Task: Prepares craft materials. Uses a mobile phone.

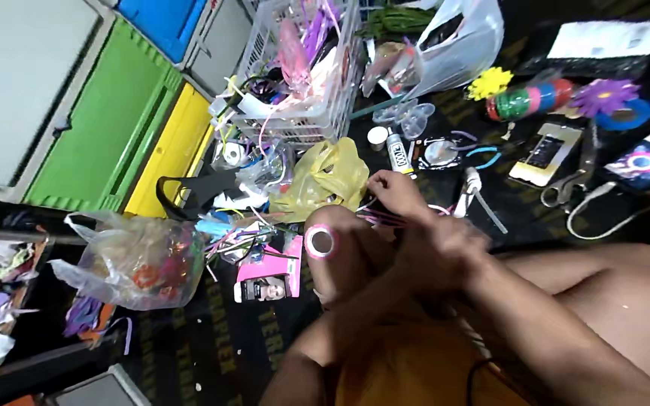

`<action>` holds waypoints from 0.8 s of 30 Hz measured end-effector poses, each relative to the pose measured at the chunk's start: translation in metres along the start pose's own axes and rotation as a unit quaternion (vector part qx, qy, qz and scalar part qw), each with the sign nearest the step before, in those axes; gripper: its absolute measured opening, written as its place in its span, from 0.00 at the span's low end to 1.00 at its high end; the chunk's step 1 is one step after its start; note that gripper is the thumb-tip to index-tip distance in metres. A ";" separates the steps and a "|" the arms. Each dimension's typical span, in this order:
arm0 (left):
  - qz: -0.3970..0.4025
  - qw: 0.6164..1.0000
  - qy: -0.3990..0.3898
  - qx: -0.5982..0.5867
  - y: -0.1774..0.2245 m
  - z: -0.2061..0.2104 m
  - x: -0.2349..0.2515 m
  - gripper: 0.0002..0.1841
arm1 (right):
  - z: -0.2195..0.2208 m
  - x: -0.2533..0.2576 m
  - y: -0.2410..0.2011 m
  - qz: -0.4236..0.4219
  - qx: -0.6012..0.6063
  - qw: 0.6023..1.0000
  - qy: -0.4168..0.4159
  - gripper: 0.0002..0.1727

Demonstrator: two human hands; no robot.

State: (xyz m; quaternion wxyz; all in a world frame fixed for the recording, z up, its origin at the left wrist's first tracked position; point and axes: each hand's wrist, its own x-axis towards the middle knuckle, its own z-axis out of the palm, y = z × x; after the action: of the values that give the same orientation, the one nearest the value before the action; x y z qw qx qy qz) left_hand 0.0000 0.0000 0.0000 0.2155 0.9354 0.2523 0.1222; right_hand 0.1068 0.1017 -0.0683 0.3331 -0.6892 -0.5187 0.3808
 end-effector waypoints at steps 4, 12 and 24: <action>-0.199 0.953 0.200 0.115 -0.103 -0.065 -0.022 0.19 | -0.004 -0.037 0.006 -0.066 0.036 0.997 0.005 0.12; -0.438 0.818 0.195 -0.318 -0.175 -0.078 -0.126 0.12 | 0.028 -0.096 -0.018 -0.059 0.080 0.980 -0.173 0.22; -0.412 0.790 0.260 -0.371 -0.127 -0.054 -0.095 0.05 | 0.034 -0.084 -0.023 -0.070 0.113 0.988 -0.079 0.16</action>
State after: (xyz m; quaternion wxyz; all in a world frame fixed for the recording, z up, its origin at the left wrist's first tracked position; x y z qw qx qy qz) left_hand -0.1515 0.0674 -0.0231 0.5024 0.5232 0.5957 0.3450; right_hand 0.0526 0.0283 -0.0502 0.3926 -0.5767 -0.5442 0.4660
